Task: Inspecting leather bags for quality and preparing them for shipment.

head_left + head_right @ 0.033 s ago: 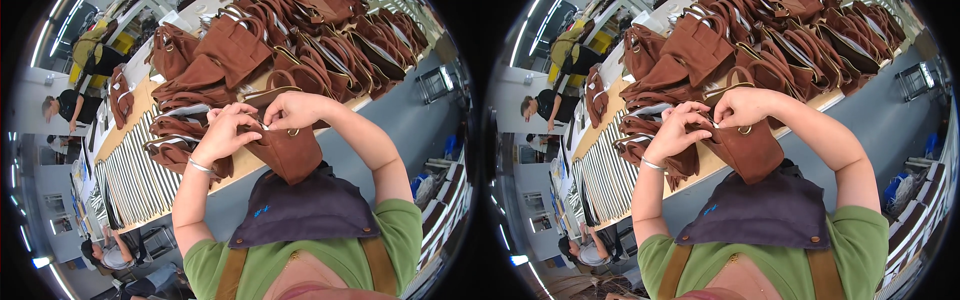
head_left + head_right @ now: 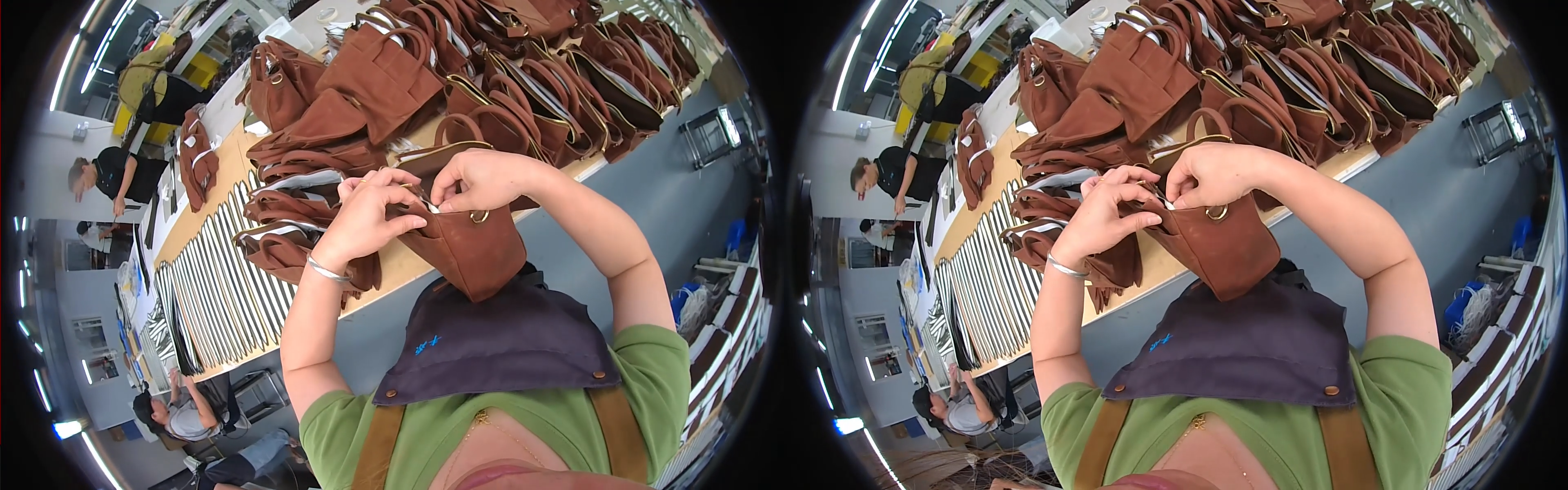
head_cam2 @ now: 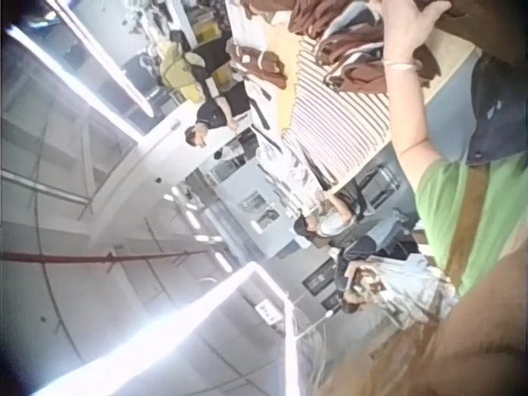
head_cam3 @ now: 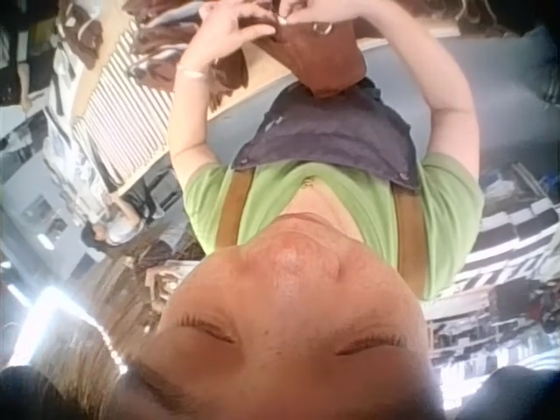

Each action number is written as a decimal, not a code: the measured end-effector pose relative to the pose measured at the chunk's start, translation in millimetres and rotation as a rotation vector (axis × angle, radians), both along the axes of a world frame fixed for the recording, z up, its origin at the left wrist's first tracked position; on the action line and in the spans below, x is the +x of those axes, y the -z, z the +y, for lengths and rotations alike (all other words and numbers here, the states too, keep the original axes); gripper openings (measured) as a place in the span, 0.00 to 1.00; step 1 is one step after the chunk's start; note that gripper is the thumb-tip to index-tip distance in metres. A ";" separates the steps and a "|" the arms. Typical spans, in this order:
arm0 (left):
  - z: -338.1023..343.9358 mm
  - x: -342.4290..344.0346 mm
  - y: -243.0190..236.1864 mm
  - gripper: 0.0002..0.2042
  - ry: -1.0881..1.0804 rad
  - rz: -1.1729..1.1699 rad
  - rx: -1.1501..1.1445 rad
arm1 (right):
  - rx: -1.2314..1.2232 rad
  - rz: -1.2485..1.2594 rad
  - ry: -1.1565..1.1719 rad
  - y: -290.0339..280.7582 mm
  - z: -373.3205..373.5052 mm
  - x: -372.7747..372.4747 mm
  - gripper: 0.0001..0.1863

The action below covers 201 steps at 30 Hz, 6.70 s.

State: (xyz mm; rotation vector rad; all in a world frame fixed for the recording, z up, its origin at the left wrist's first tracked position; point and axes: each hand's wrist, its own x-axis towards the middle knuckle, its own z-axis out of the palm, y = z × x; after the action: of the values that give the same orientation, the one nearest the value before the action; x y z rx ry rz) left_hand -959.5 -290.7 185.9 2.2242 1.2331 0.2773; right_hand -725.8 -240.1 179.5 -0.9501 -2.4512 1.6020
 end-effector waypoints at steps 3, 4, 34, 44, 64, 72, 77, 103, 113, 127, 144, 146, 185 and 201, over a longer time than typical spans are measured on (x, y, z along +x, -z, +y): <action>0.2 -0.7 3.4 0.08 -0.021 -0.003 -0.012 | 0.021 -0.012 -0.011 1.8 0.1 0.9 0.11; 0.1 -0.2 3.9 0.08 -0.020 -0.001 -0.013 | 0.017 -0.022 -0.004 2.5 0.4 1.1 0.11; -15.8 15.8 -1.4 0.09 0.038 0.018 0.187 | 0.228 0.026 -0.014 -5.9 -20.0 9.3 0.08; -19.5 18.0 -5.3 0.10 -0.002 0.017 0.150 | 0.195 0.163 -0.016 1.5 -23.8 10.4 0.08; -21.9 19.2 -5.8 0.10 -0.049 0.029 0.137 | 0.075 0.228 -0.016 4.9 -24.4 11.1 0.08; -25.1 21.6 -5.7 0.10 -0.078 0.006 0.159 | 0.061 0.272 -0.028 8.3 -25.0 12.4 0.08; -26.4 22.7 -4.3 0.11 -0.100 0.010 0.169 | 0.002 0.280 0.015 7.9 -26.8 10.6 0.07; -11.6 20.6 6.6 0.04 -0.066 -0.235 0.177 | -0.135 0.296 0.307 17.4 -32.9 18.1 0.07; -11.7 24.0 4.0 0.03 -0.047 -0.250 0.202 | -0.122 0.297 0.349 15.3 -32.1 18.6 0.09; -20.1 39.2 13.2 0.06 -0.256 -0.234 0.345 | -0.120 0.398 0.389 22.9 -34.1 22.3 0.06; -21.0 38.3 3.8 0.06 -0.217 -0.177 0.339 | 0.108 0.301 0.407 17.0 -39.9 17.2 0.07; -21.4 38.5 2.4 0.05 -0.210 -0.172 0.336 | 0.179 0.341 0.389 19.0 -39.1 17.2 0.08; -29.0 35.9 -11.3 0.07 -0.241 -0.070 0.288 | 0.261 0.381 0.412 22.2 -45.4 10.3 0.03; -17.4 24.3 -4.9 0.05 -0.106 -0.190 0.052 | 0.326 0.054 0.332 15.4 -64.8 10.4 0.17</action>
State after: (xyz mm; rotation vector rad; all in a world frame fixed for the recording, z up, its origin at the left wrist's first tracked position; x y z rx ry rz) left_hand -935.3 -308.1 190.8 2.1231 1.2537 0.5550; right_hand -715.4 -304.9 164.1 -1.1595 -2.2704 1.0709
